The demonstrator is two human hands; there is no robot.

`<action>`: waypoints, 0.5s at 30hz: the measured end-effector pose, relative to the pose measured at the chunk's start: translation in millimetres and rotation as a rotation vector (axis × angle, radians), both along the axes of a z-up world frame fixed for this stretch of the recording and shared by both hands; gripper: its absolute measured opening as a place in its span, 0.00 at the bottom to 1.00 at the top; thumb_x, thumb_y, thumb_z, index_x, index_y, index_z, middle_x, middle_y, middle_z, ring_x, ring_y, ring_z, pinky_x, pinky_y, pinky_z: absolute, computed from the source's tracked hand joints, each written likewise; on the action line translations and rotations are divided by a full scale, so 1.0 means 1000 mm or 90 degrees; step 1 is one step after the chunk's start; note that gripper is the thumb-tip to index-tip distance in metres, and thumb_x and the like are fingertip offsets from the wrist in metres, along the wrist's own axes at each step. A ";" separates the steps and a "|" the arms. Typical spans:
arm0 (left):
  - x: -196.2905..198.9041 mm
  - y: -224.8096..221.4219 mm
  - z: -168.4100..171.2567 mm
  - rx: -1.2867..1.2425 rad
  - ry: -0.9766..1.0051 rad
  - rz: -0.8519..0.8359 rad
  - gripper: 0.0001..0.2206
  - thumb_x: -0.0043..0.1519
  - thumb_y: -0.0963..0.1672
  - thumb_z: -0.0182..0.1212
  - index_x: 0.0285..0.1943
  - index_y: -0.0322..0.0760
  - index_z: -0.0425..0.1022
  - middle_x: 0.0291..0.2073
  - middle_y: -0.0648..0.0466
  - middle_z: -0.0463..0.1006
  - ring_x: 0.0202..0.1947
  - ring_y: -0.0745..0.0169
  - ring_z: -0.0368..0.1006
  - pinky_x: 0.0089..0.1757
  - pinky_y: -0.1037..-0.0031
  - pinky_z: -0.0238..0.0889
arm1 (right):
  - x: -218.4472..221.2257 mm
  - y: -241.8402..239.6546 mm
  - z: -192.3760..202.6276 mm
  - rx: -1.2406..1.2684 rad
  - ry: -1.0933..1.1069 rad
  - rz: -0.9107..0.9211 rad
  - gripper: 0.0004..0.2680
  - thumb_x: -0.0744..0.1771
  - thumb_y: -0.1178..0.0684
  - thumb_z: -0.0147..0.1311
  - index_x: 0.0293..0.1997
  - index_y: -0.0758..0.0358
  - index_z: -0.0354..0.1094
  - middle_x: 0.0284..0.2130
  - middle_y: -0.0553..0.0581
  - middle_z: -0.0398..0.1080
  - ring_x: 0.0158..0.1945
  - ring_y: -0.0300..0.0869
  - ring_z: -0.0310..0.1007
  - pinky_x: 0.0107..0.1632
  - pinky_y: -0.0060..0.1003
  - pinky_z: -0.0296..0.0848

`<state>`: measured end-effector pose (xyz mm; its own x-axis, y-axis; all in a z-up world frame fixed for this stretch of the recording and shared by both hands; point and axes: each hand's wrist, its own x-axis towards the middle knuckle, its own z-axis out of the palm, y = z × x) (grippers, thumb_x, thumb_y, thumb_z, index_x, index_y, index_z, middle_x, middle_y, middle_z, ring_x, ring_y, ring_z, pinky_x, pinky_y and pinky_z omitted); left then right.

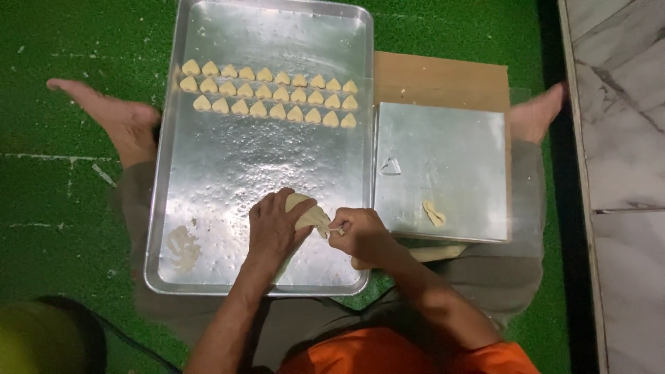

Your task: Rolling out dough with a rolling pin and using a heart-shaped cutter to make cookies, then placing them on a tray.

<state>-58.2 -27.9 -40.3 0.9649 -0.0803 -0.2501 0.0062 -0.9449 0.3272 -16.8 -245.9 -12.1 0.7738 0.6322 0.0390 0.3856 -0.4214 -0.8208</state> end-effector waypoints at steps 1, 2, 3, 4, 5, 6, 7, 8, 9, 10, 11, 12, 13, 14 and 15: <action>-0.001 -0.001 0.002 0.001 -0.012 -0.001 0.21 0.61 0.54 0.61 0.65 0.72 0.68 0.65 0.54 0.62 0.68 0.40 0.58 0.61 0.38 0.53 | -0.001 -0.002 0.002 0.011 -0.037 0.006 0.06 0.55 0.63 0.61 0.26 0.62 0.68 0.11 0.55 0.60 0.15 0.44 0.63 0.25 0.32 0.66; -0.002 -0.001 0.003 0.001 -0.023 -0.002 0.20 0.61 0.54 0.60 0.65 0.72 0.69 0.65 0.54 0.62 0.67 0.41 0.59 0.61 0.39 0.53 | -0.002 -0.004 0.004 0.022 -0.075 0.012 0.07 0.54 0.63 0.63 0.23 0.61 0.67 0.12 0.55 0.62 0.15 0.44 0.64 0.25 0.32 0.67; -0.001 0.001 0.001 0.001 -0.023 0.000 0.20 0.61 0.54 0.60 0.65 0.72 0.69 0.65 0.54 0.62 0.67 0.41 0.59 0.61 0.39 0.53 | -0.005 -0.017 -0.001 0.022 -0.075 0.014 0.07 0.54 0.63 0.63 0.23 0.61 0.67 0.12 0.55 0.62 0.15 0.44 0.64 0.25 0.32 0.67; -0.001 0.003 -0.001 0.006 -0.050 -0.001 0.21 0.61 0.54 0.61 0.65 0.70 0.69 0.64 0.53 0.63 0.66 0.40 0.60 0.60 0.39 0.55 | -0.008 -0.029 -0.005 0.055 -0.063 -0.066 0.04 0.56 0.61 0.62 0.24 0.59 0.70 0.14 0.56 0.66 0.18 0.45 0.68 0.26 0.35 0.69; -0.007 0.000 -0.005 0.007 -0.074 0.002 0.21 0.61 0.54 0.61 0.65 0.69 0.70 0.64 0.51 0.64 0.66 0.39 0.62 0.59 0.39 0.56 | -0.015 -0.046 -0.010 0.084 -0.049 -0.141 0.01 0.58 0.58 0.60 0.24 0.57 0.73 0.16 0.57 0.71 0.20 0.46 0.72 0.27 0.38 0.71; -0.013 0.000 -0.014 0.003 -0.072 0.009 0.21 0.61 0.54 0.61 0.65 0.69 0.70 0.64 0.51 0.64 0.66 0.39 0.62 0.59 0.39 0.56 | -0.016 -0.061 0.007 0.080 -0.046 -0.135 0.01 0.58 0.58 0.60 0.24 0.57 0.73 0.16 0.57 0.71 0.20 0.46 0.72 0.27 0.38 0.71; -0.008 0.002 -0.020 0.017 -0.105 0.001 0.23 0.59 0.54 0.63 0.65 0.68 0.70 0.63 0.51 0.65 0.64 0.40 0.63 0.58 0.39 0.57 | -0.014 -0.075 0.026 0.008 -0.003 -0.215 0.02 0.60 0.56 0.62 0.31 0.53 0.76 0.20 0.55 0.75 0.24 0.44 0.74 0.31 0.39 0.74; -0.004 0.002 -0.026 0.030 -0.138 -0.007 0.24 0.57 0.55 0.65 0.65 0.68 0.70 0.62 0.51 0.66 0.63 0.41 0.64 0.58 0.40 0.57 | -0.013 -0.091 0.046 -0.063 0.041 -0.295 0.05 0.62 0.53 0.65 0.38 0.48 0.80 0.25 0.54 0.78 0.28 0.42 0.77 0.35 0.41 0.76; -0.001 0.003 -0.028 0.028 -0.148 -0.019 0.24 0.57 0.55 0.65 0.65 0.68 0.70 0.62 0.51 0.66 0.63 0.41 0.64 0.58 0.40 0.57 | -0.008 -0.101 0.056 -0.061 0.032 -0.308 0.05 0.62 0.53 0.65 0.38 0.48 0.80 0.25 0.54 0.78 0.28 0.42 0.77 0.35 0.41 0.76; 0.002 0.005 -0.031 -0.024 -0.148 -0.016 0.25 0.58 0.55 0.64 0.67 0.66 0.69 0.64 0.49 0.65 0.64 0.39 0.62 0.59 0.38 0.54 | -0.004 -0.112 0.066 -0.096 -0.006 -0.340 0.07 0.63 0.56 0.64 0.43 0.54 0.78 0.30 0.59 0.79 0.34 0.50 0.79 0.38 0.45 0.78; -0.004 0.006 -0.035 -0.076 -0.136 -0.003 0.26 0.58 0.56 0.64 0.68 0.64 0.68 0.65 0.48 0.64 0.65 0.37 0.60 0.60 0.36 0.51 | -0.002 -0.122 0.075 -0.135 -0.034 -0.360 0.10 0.64 0.58 0.64 0.49 0.59 0.77 0.35 0.65 0.79 0.40 0.57 0.81 0.40 0.50 0.80; -0.009 0.006 -0.034 -0.079 -0.135 -0.006 0.26 0.58 0.56 0.64 0.68 0.64 0.68 0.65 0.48 0.64 0.65 0.37 0.60 0.60 0.36 0.51 | -0.004 -0.132 0.070 -0.138 -0.034 -0.363 0.10 0.64 0.58 0.64 0.49 0.59 0.77 0.35 0.65 0.79 0.40 0.57 0.81 0.40 0.50 0.80; -0.009 0.007 -0.033 -0.132 -0.112 -0.003 0.31 0.58 0.57 0.64 0.72 0.62 0.64 0.68 0.45 0.61 0.68 0.36 0.57 0.62 0.37 0.45 | -0.004 -0.141 0.065 -0.185 -0.065 -0.366 0.12 0.64 0.59 0.62 0.52 0.59 0.76 0.40 0.63 0.78 0.44 0.56 0.80 0.44 0.47 0.80; -0.009 0.010 -0.032 -0.185 -0.088 0.000 0.36 0.57 0.58 0.65 0.76 0.61 0.59 0.70 0.41 0.59 0.71 0.34 0.53 0.64 0.38 0.40 | -0.004 -0.150 0.061 -0.233 -0.095 -0.368 0.14 0.64 0.60 0.61 0.55 0.59 0.75 0.44 0.62 0.78 0.48 0.55 0.80 0.48 0.45 0.81; -0.012 0.005 -0.013 -0.184 -0.087 0.000 0.36 0.57 0.58 0.65 0.76 0.61 0.59 0.70 0.41 0.59 0.71 0.34 0.53 0.64 0.38 0.40 | -0.007 -0.151 0.045 -0.233 -0.094 -0.368 0.14 0.64 0.60 0.61 0.55 0.59 0.75 0.44 0.62 0.78 0.48 0.55 0.80 0.48 0.45 0.81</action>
